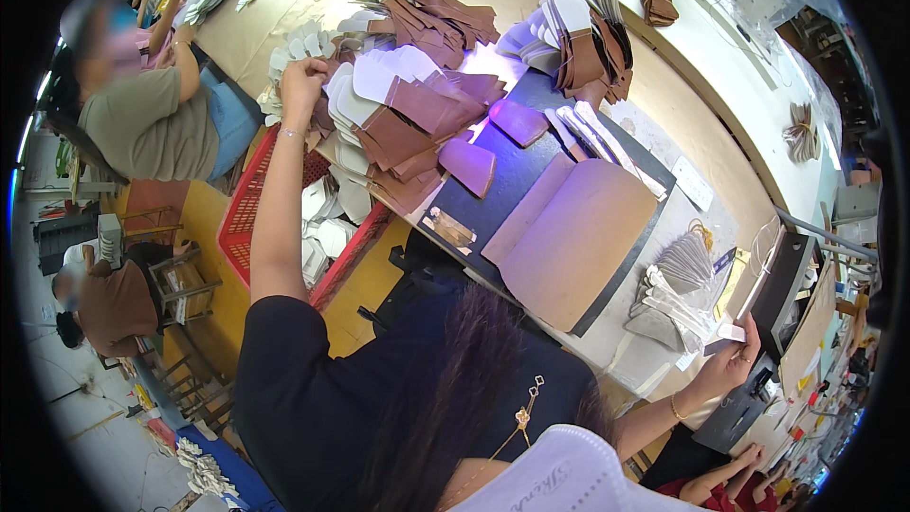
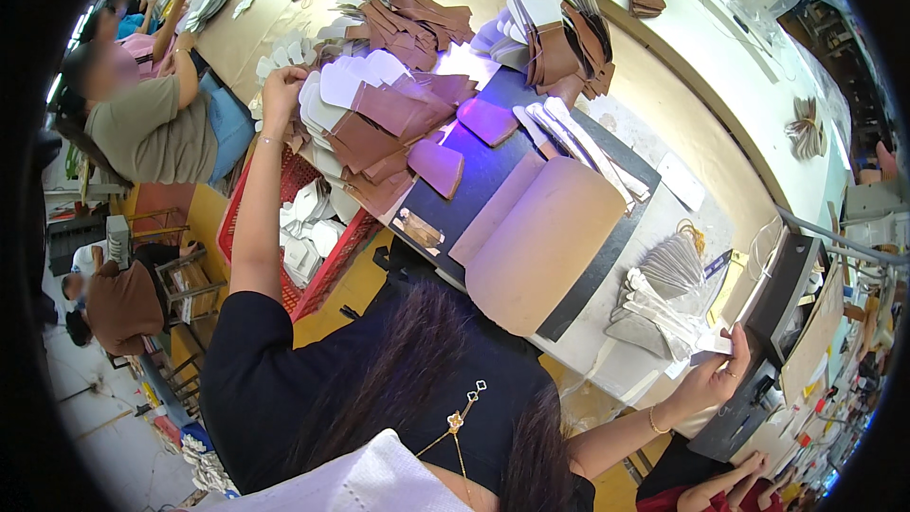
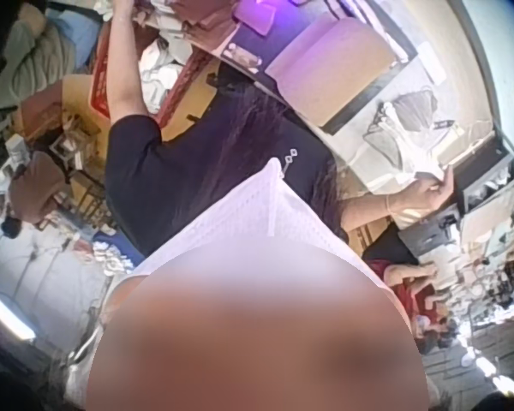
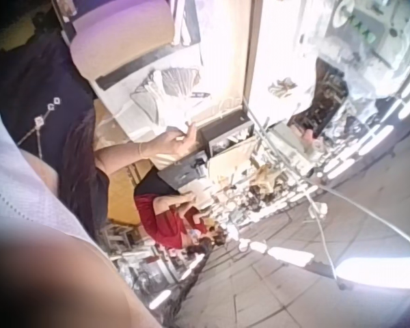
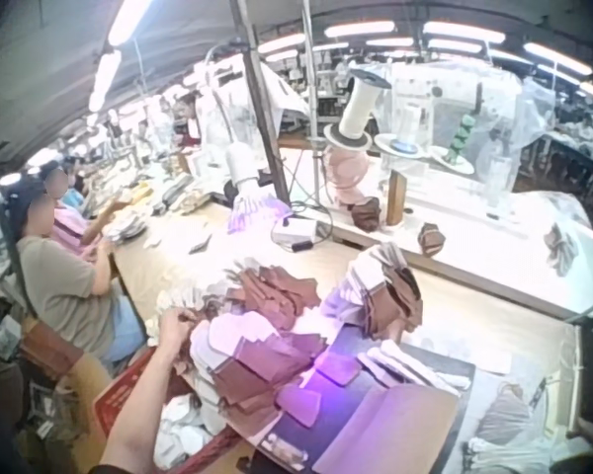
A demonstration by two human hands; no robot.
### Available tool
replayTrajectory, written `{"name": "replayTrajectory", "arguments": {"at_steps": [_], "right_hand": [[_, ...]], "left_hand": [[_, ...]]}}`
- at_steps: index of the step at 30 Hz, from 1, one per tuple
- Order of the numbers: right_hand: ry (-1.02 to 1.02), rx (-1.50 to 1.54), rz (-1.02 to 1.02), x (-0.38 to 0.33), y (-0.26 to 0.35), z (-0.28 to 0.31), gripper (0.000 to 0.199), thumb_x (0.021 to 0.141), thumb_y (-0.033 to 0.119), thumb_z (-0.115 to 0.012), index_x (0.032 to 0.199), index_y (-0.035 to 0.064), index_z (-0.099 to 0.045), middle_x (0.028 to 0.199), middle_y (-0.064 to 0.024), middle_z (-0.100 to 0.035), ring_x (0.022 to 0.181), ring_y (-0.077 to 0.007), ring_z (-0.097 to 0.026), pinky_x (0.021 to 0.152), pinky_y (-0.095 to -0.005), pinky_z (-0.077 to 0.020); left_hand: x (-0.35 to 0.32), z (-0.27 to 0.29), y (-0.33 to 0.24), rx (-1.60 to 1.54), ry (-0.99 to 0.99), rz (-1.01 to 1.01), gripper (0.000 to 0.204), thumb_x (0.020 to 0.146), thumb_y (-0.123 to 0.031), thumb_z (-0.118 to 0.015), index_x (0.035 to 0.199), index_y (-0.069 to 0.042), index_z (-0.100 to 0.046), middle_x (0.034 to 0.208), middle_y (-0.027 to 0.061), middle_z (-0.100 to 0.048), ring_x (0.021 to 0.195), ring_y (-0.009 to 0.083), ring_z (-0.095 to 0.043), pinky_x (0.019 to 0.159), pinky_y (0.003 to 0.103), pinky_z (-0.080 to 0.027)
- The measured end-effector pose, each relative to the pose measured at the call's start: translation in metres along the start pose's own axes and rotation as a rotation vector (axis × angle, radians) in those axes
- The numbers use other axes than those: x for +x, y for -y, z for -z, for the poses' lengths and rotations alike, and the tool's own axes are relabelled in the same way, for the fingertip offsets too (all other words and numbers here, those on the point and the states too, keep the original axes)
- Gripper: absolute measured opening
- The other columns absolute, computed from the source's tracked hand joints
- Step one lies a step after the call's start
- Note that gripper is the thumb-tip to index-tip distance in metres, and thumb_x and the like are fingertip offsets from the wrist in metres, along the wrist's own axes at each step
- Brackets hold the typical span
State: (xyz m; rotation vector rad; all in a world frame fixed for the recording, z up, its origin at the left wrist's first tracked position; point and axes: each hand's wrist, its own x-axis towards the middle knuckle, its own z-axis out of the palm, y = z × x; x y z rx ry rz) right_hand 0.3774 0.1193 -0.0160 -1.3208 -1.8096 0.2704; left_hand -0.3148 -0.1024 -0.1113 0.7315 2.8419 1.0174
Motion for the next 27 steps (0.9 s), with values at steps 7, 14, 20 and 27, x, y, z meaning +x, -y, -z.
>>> {"name": "replayTrajectory", "arguments": {"at_steps": [7, 14, 20, 27], "right_hand": [[0.003, -0.045, 0.044, 0.000, 0.000, -0.003, 0.035, 0.082, -0.015, -0.042, 0.110, -0.0043, -0.060, 0.101, -0.0115, -0.064, 0.086, -0.0175, -0.061, 0.080, -0.0285, -0.0462], [0.015, -0.041, 0.043, -0.001, -0.001, -0.003, 0.035, 0.082, -0.015, -0.042, 0.110, -0.0038, -0.061, 0.101, -0.0114, -0.064, 0.086, -0.0176, -0.061, 0.080, -0.0288, -0.0464], [0.000, 0.041, 0.041, 0.003, 0.002, -0.002, 0.035, 0.085, -0.014, -0.041, 0.114, -0.0035, -0.058, 0.102, -0.0118, -0.063, 0.087, -0.0158, -0.061, 0.080, -0.0278, -0.0467], [-0.037, 0.365, -0.067, 0.027, 0.041, -0.022, 0.023, 0.095, 0.002, -0.046, 0.116, -0.0033, -0.054, 0.106, -0.0106, -0.061, 0.083, -0.0132, -0.057, 0.077, -0.0262, -0.0491]], "left_hand": [[0.018, -0.003, 0.029, 0.005, 0.222, -0.135, 0.055, 0.074, 0.000, -0.063, 0.126, 0.008, -0.047, 0.124, 0.0229, -0.053, 0.112, 0.0265, -0.054, 0.096, 0.031, -0.041], [0.006, 0.013, 0.028, 0.019, 0.381, -0.200, 0.101, 0.064, 0.005, -0.062, 0.145, 0.003, -0.002, 0.148, 0.0299, -0.016, 0.139, 0.0349, -0.019, 0.110, 0.030, -0.021], [-0.016, 0.057, -0.021, 0.032, 0.263, -0.184, 0.106, 0.064, 0.010, -0.063, 0.147, -0.003, 0.003, 0.146, 0.0233, -0.022, 0.100, 0.0243, -0.049, 0.085, 0.028, -0.043], [-0.048, 0.141, -0.118, -0.052, 0.200, -0.266, 0.102, 0.069, 0.007, -0.062, 0.148, -0.009, 0.000, 0.087, 0.0101, -0.063, 0.055, 0.0051, -0.043, 0.049, 0.020, -0.035]]}}
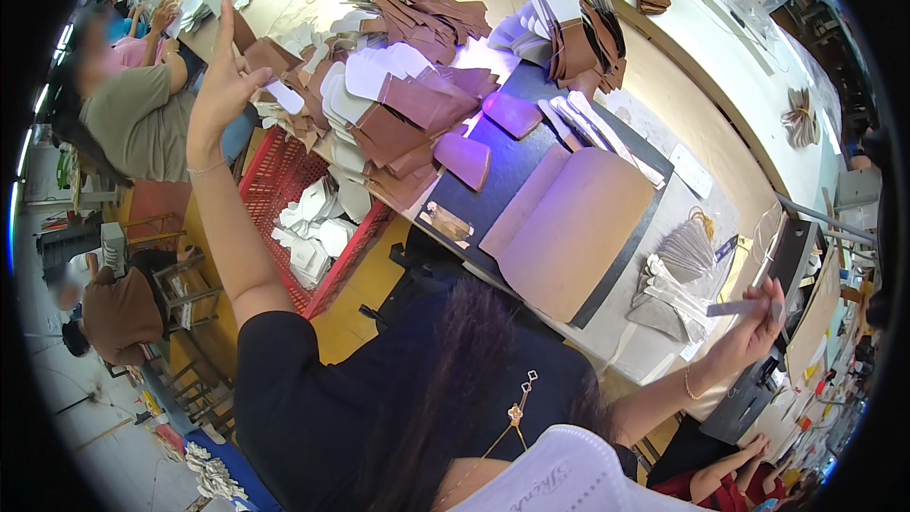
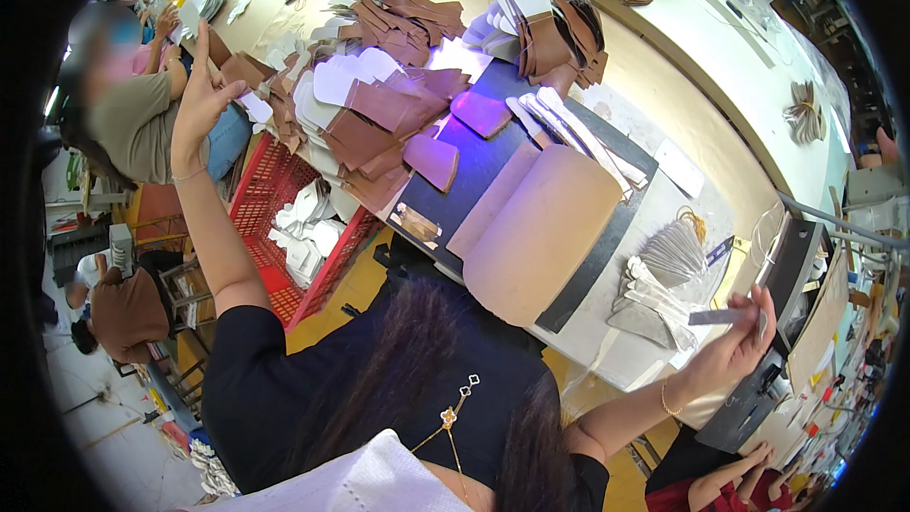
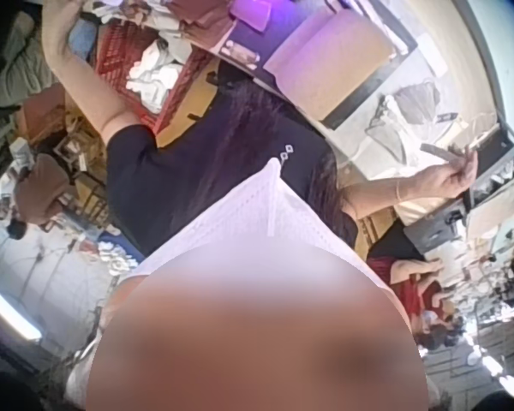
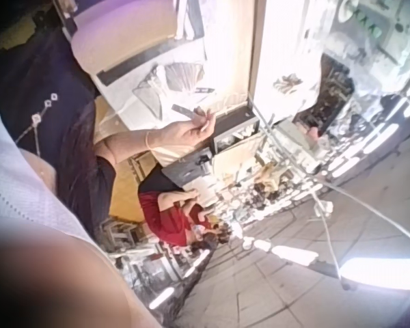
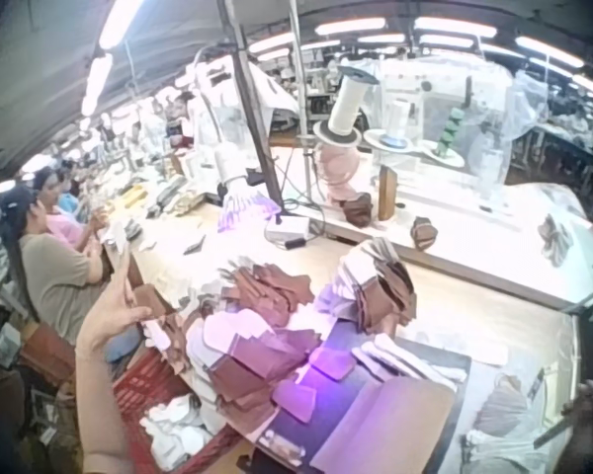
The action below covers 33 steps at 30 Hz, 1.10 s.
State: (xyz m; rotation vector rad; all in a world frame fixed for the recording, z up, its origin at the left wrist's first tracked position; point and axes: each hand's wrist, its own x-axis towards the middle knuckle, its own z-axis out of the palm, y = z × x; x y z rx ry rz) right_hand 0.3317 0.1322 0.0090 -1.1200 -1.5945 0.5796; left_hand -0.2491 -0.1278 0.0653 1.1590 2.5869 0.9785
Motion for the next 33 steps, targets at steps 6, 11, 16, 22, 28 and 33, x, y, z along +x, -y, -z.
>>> {"name": "replayTrajectory", "arguments": {"at_steps": [6, 11, 16, 22, 28, 33], "right_hand": [[0.252, 0.418, -0.106, 0.003, 0.045, -0.067, 0.024, 0.092, 0.001, -0.047, 0.115, -0.0014, -0.055, 0.094, -0.0067, -0.056, 0.071, -0.0078, -0.048, 0.064, -0.0198, -0.0411], [0.739, 0.581, 0.003, 0.014, 0.105, -0.121, 0.030, 0.093, 0.030, -0.056, 0.100, 0.0015, -0.056, 0.075, 0.0010, -0.044, 0.061, -0.0049, -0.041, 0.052, -0.0197, -0.0320], [1.094, 0.574, -0.144, 0.008, 0.138, -0.152, 0.035, 0.091, 0.037, -0.057, 0.097, 0.0030, -0.064, 0.067, 0.0043, -0.044, 0.055, -0.0046, -0.039, 0.052, -0.0217, -0.0315], [0.990, 0.750, -0.429, -0.004, 0.115, -0.158, 0.050, 0.095, 0.050, -0.043, 0.111, 0.0030, -0.052, 0.086, -0.0027, -0.049, 0.070, -0.0096, -0.045, 0.056, -0.0236, -0.0344], [1.096, 1.065, -0.650, -0.020, 0.081, -0.131, 0.052, 0.098, 0.038, -0.042, 0.139, 0.0086, -0.030, 0.131, -0.0118, -0.047, 0.119, -0.0254, -0.049, 0.099, -0.0419, -0.0419], [1.022, 1.197, -0.709, -0.028, 0.075, -0.130, 0.040, 0.096, 0.035, -0.047, 0.124, 0.0066, -0.044, 0.122, -0.0116, -0.052, 0.115, -0.0238, -0.052, 0.094, -0.0388, -0.0453]], "left_hand": [[-0.009, -0.005, -0.055, -0.294, 0.109, -0.063, 0.100, 0.070, 0.003, -0.065, 0.149, -0.011, -0.005, 0.090, 0.0070, -0.058, 0.057, 0.0049, -0.045, 0.049, 0.019, -0.034], [-0.042, -0.003, -0.129, -0.589, 0.096, -0.442, 0.099, 0.065, 0.000, -0.067, 0.147, -0.002, -0.012, 0.149, 0.0201, -0.023, 0.079, 0.0056, -0.057, 0.061, 0.018, -0.044], [-0.047, -0.040, -0.183, -0.516, 0.251, -0.809, 0.095, 0.059, -0.006, -0.070, 0.141, 0.008, -0.023, 0.145, 0.0312, -0.023, 0.125, 0.0216, -0.044, 0.102, 0.033, -0.033], [-0.057, -0.100, -0.218, -0.600, 0.766, -0.977, 0.083, 0.075, 0.000, -0.058, 0.146, -0.001, -0.016, 0.150, 0.0179, -0.022, 0.128, 0.0267, -0.042, 0.105, 0.034, -0.033], [-0.062, -0.136, -0.234, -0.617, 0.872, -1.086, 0.090, 0.071, -0.002, -0.052, 0.148, -0.004, -0.006, 0.141, 0.0223, -0.034, 0.115, 0.0365, -0.048, 0.097, 0.039, -0.039], [-0.067, -0.152, -0.237, -0.597, 0.832, -1.170, 0.093, 0.069, -0.002, -0.052, 0.149, -0.007, -0.005, 0.139, 0.0238, -0.036, 0.103, 0.0391, -0.053, 0.090, 0.040, -0.042]]}}
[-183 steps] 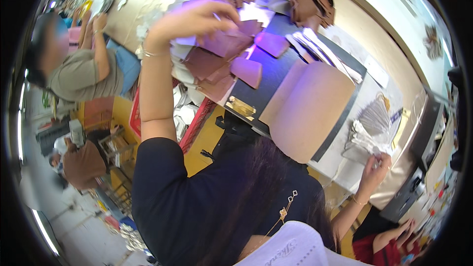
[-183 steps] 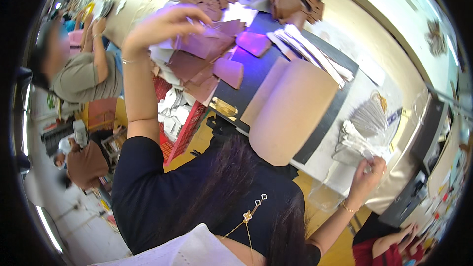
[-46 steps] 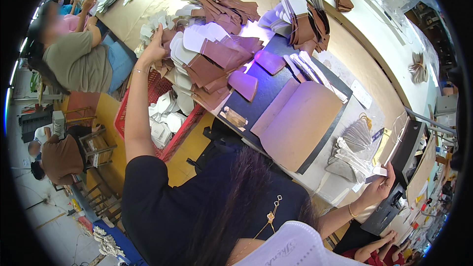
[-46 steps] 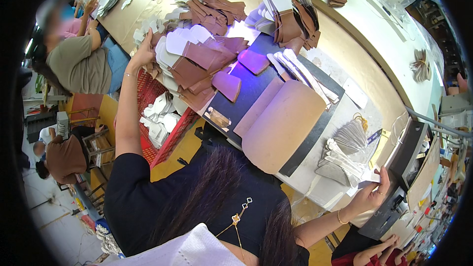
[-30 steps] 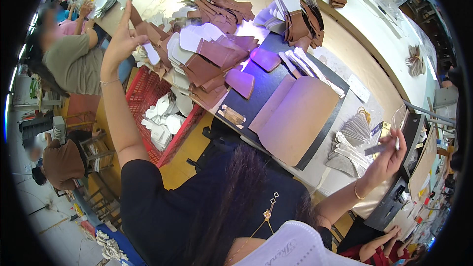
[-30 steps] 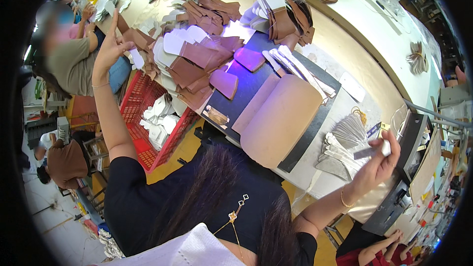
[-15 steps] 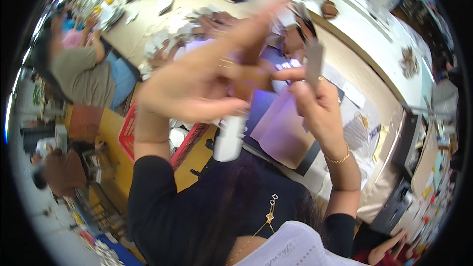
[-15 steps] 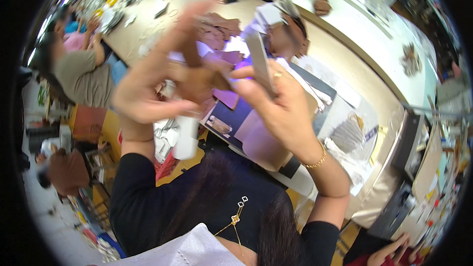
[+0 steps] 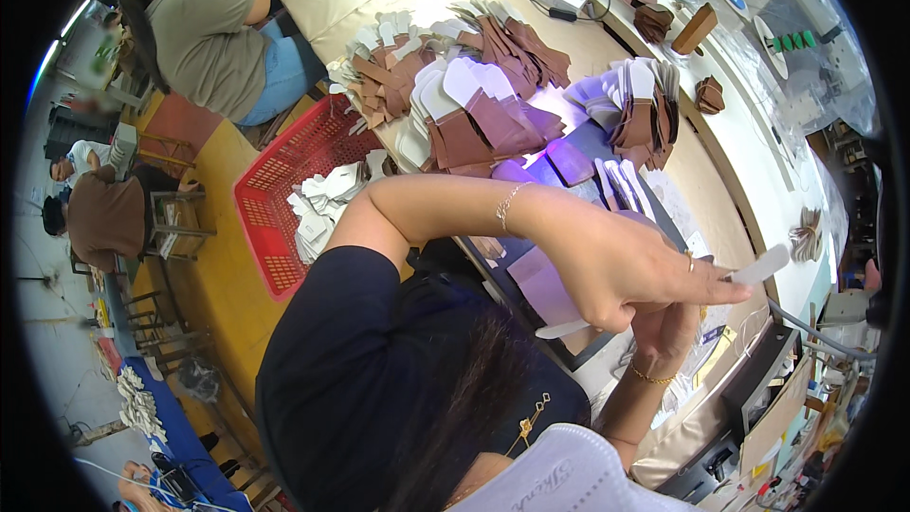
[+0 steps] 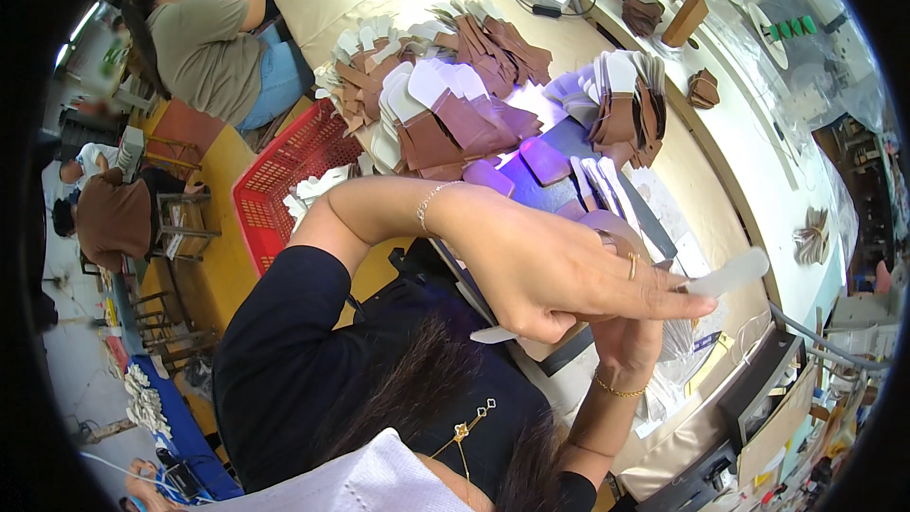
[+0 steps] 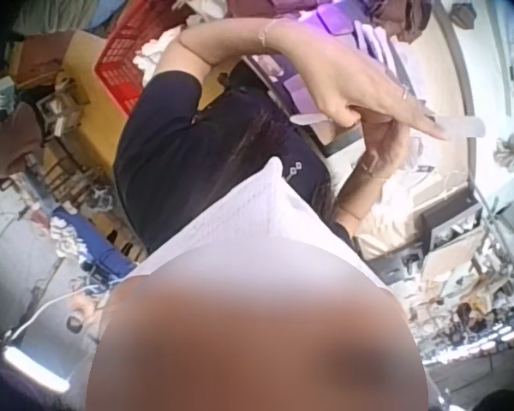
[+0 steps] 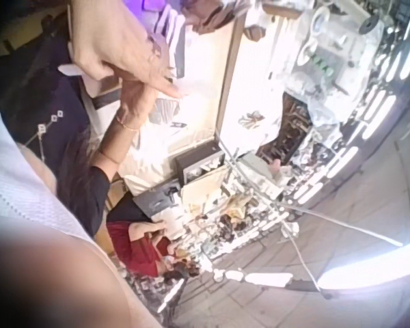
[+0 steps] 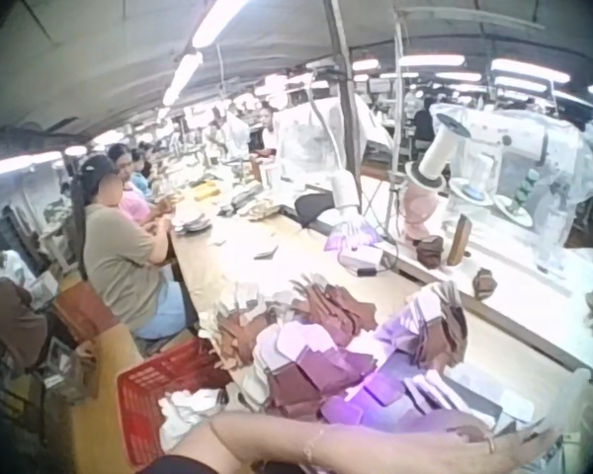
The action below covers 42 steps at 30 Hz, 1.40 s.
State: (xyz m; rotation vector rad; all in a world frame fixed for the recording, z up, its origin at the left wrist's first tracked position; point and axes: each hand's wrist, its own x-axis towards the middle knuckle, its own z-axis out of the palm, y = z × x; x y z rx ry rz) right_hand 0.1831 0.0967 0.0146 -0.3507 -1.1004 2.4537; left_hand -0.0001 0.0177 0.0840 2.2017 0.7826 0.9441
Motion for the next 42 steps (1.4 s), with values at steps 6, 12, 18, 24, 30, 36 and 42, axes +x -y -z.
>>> {"name": "replayTrajectory", "arguments": {"at_steps": [6, 12, 18, 24, 30, 36, 42], "right_hand": [[-0.086, -0.066, 0.055, 0.009, -0.003, 0.004, 0.024, 0.095, 0.027, -0.052, 0.109, 0.0074, -0.052, 0.095, -0.0032, -0.055, 0.086, -0.0136, -0.054, 0.076, -0.0266, -0.0470], [-0.344, -0.007, 0.183, 0.013, 0.016, 0.026, 0.021, 0.094, 0.027, -0.055, 0.105, 0.0086, -0.054, 0.075, 0.0007, -0.053, 0.066, -0.0083, -0.048, 0.056, -0.0205, -0.0396], [-0.516, -0.583, 0.126, 0.007, 0.053, 0.029, 0.033, 0.096, 0.021, -0.050, 0.122, 0.0001, -0.052, 0.071, -0.0001, -0.054, 0.044, -0.0037, -0.039, 0.041, -0.0184, -0.0317], [-0.041, -0.828, -0.157, -0.002, 0.072, 0.002, 0.019, 0.090, 0.009, -0.055, 0.100, -0.0038, -0.063, 0.071, -0.0014, -0.055, 0.044, -0.0030, -0.039, 0.041, -0.0191, -0.0317], [-0.085, -1.026, -0.440, 0.015, 0.049, 0.010, 0.027, 0.085, 0.018, -0.066, 0.107, 0.0026, -0.065, 0.063, 0.0019, -0.056, 0.045, -0.0040, -0.042, 0.042, -0.0200, -0.0338], [-0.310, -1.559, -0.054, 0.002, 0.044, 0.017, 0.022, 0.086, 0.017, -0.063, 0.102, 0.0021, -0.059, 0.071, -0.0077, -0.055, 0.060, -0.0093, -0.052, 0.055, -0.0263, -0.0411], [-0.490, -1.523, 0.404, -0.006, 0.045, -0.005, 0.015, 0.081, -0.002, -0.054, 0.092, 0.0000, -0.064, 0.077, -0.0092, -0.056, 0.068, -0.0172, -0.055, 0.068, -0.0272, -0.0436]], "left_hand": [[-0.005, -0.009, 0.001, -0.048, 0.050, -0.013, 0.093, 0.070, -0.001, -0.051, 0.149, -0.009, -0.003, 0.143, 0.0225, -0.031, 0.100, 0.0392, -0.054, 0.082, 0.040, -0.045], [-0.011, -0.009, -0.004, -0.223, 0.044, -0.109, 0.094, 0.069, -0.001, -0.050, 0.148, -0.006, 0.001, 0.148, 0.0210, -0.024, 0.100, 0.0379, -0.055, 0.084, 0.035, -0.047], [-0.047, 0.014, 0.002, -0.324, -0.098, -0.108, 0.088, 0.074, -0.017, -0.054, 0.146, 0.001, -0.008, 0.151, 0.0219, -0.016, 0.138, 0.0268, -0.024, 0.106, 0.033, -0.029], [-0.080, 0.006, -0.007, -0.948, -0.537, 0.196, 0.100, 0.057, 0.000, -0.063, 0.144, 0.007, -0.013, 0.150, 0.0245, -0.011, 0.138, 0.0290, -0.025, 0.108, 0.042, -0.026], [-0.079, -0.009, 0.004, -1.115, -0.553, 0.151, 0.103, 0.059, 0.006, -0.059, 0.145, 0.005, -0.003, 0.152, 0.0229, -0.002, 0.134, 0.0218, -0.033, 0.103, 0.031, -0.034], [-0.067, -0.014, 0.023, -1.193, -0.424, -0.001, 0.102, 0.061, 0.004, -0.059, 0.146, 0.004, -0.002, 0.152, 0.0233, 0.000, 0.134, 0.0175, -0.033, 0.099, 0.028, -0.037], [-0.045, -0.017, 0.018, -1.053, -0.369, 0.290, 0.094, 0.067, 0.008, -0.055, 0.147, 0.000, -0.007, 0.154, 0.0184, -0.005, 0.133, 0.0121, -0.029, 0.085, 0.018, -0.042]]}}
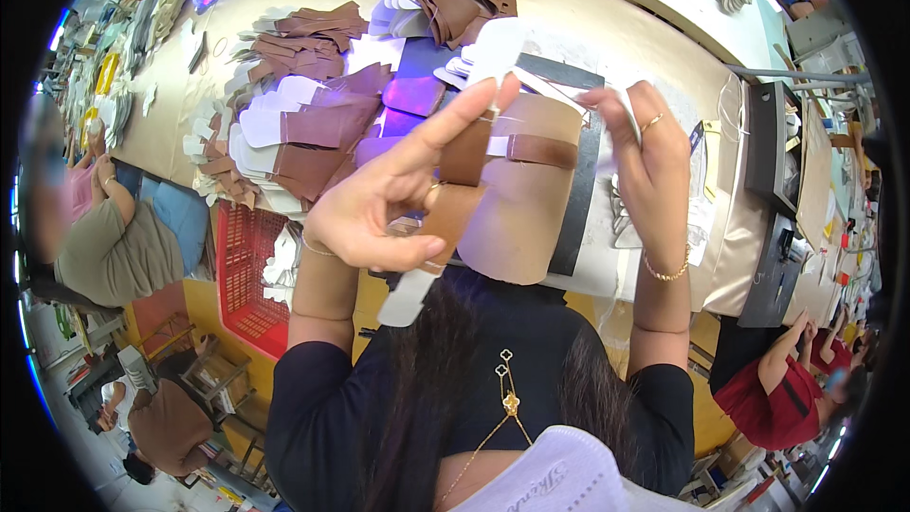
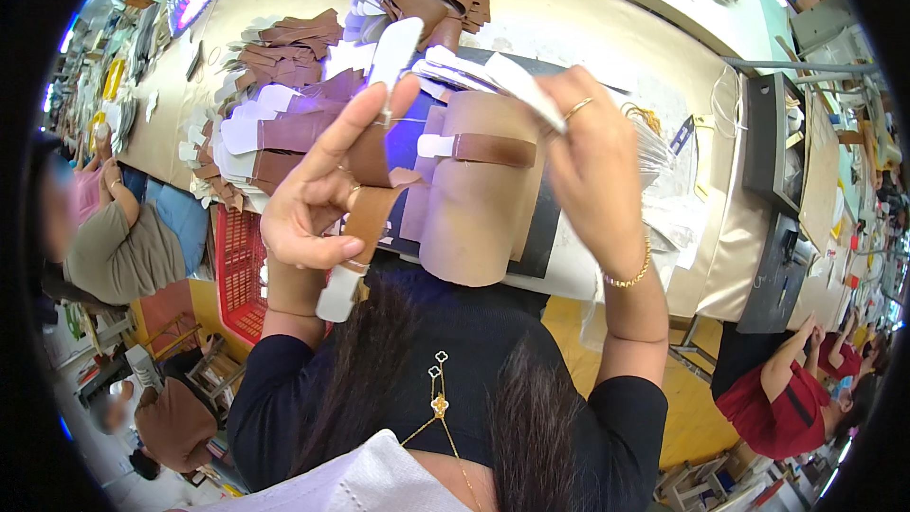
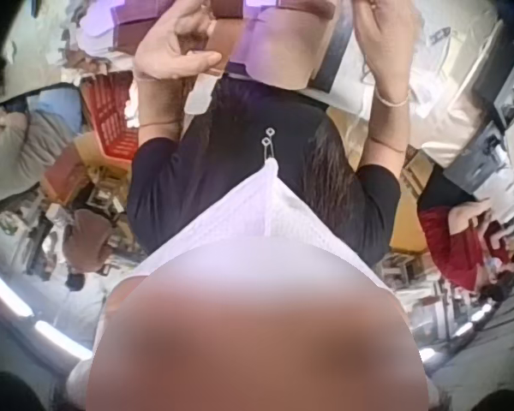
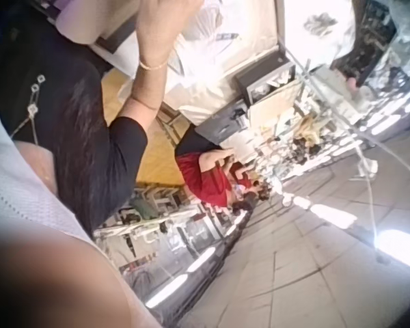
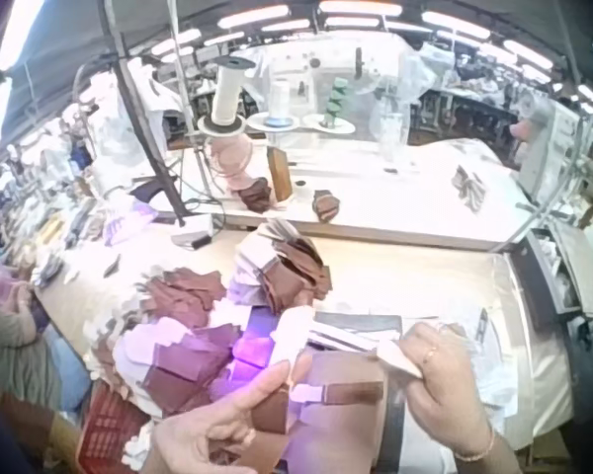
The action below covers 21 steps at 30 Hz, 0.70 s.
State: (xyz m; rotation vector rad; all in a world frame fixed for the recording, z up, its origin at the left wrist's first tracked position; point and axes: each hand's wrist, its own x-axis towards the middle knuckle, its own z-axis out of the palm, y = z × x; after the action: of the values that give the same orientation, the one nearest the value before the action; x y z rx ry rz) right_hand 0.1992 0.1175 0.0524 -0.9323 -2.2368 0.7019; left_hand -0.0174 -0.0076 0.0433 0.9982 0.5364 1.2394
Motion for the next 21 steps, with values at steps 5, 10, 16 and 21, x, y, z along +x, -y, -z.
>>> {"name": "replayTrajectory", "arguments": {"at_steps": [5, 10, 16, 21], "right_hand": [[0.165, 0.431, 0.025, -0.011, 0.022, -0.020, 0.016, 0.072, 0.007, -0.069, 0.083, -0.0004, -0.060, 0.081, -0.0046, -0.055, 0.071, -0.0131, -0.050, 0.065, -0.0254, -0.0417], [-0.300, 0.893, -0.303, -0.015, -0.010, 0.026, 0.012, 0.091, 0.012, -0.057, 0.098, 0.0027, -0.060, 0.083, -0.0031, -0.058, 0.061, -0.0028, -0.044, 0.055, -0.0147, -0.0337], [-0.097, 0.539, -0.213, -0.004, -0.039, 0.072, 0.032, 0.097, 0.016, -0.048, 0.124, 0.0004, -0.052, 0.069, 0.0026, -0.047, 0.057, -0.0007, -0.037, 0.049, -0.0158, -0.0246], [0.644, 0.458, -0.068, 0.043, -0.027, 0.041, 0.026, 0.094, 0.019, -0.052, 0.113, 0.0023, -0.060, 0.067, -0.0006, -0.053, 0.059, -0.0038, -0.048, 0.052, -0.0192, -0.0380]], "left_hand": [[0.016, -0.009, 0.000, 0.766, 0.170, -0.035, 0.094, 0.069, 0.010, -0.055, 0.148, -0.005, -0.006, 0.154, 0.0166, -0.007, 0.112, 0.0151, -0.044, 0.076, 0.021, -0.046], [-0.003, -0.017, -0.003, 0.437, -0.033, -0.054, 0.107, 0.063, 0.018, -0.066, 0.148, -0.016, -0.010, 0.140, 0.0289, -0.027, 0.065, 0.0143, -0.057, 0.059, 0.022, -0.047], [-0.001, -0.014, -0.001, 0.352, 0.060, -0.043, 0.085, 0.071, 0.016, -0.064, 0.139, -0.008, -0.022, 0.101, 0.0227, -0.051, 0.074, 0.0188, -0.057, 0.061, 0.025, -0.049], [0.037, -0.036, 0.008, 0.253, 0.526, 0.106, 0.062, 0.079, 0.012, -0.054, 0.136, -0.006, -0.036, 0.090, 0.0122, -0.056, 0.075, 0.0197, -0.055, 0.069, 0.029, -0.047]]}}
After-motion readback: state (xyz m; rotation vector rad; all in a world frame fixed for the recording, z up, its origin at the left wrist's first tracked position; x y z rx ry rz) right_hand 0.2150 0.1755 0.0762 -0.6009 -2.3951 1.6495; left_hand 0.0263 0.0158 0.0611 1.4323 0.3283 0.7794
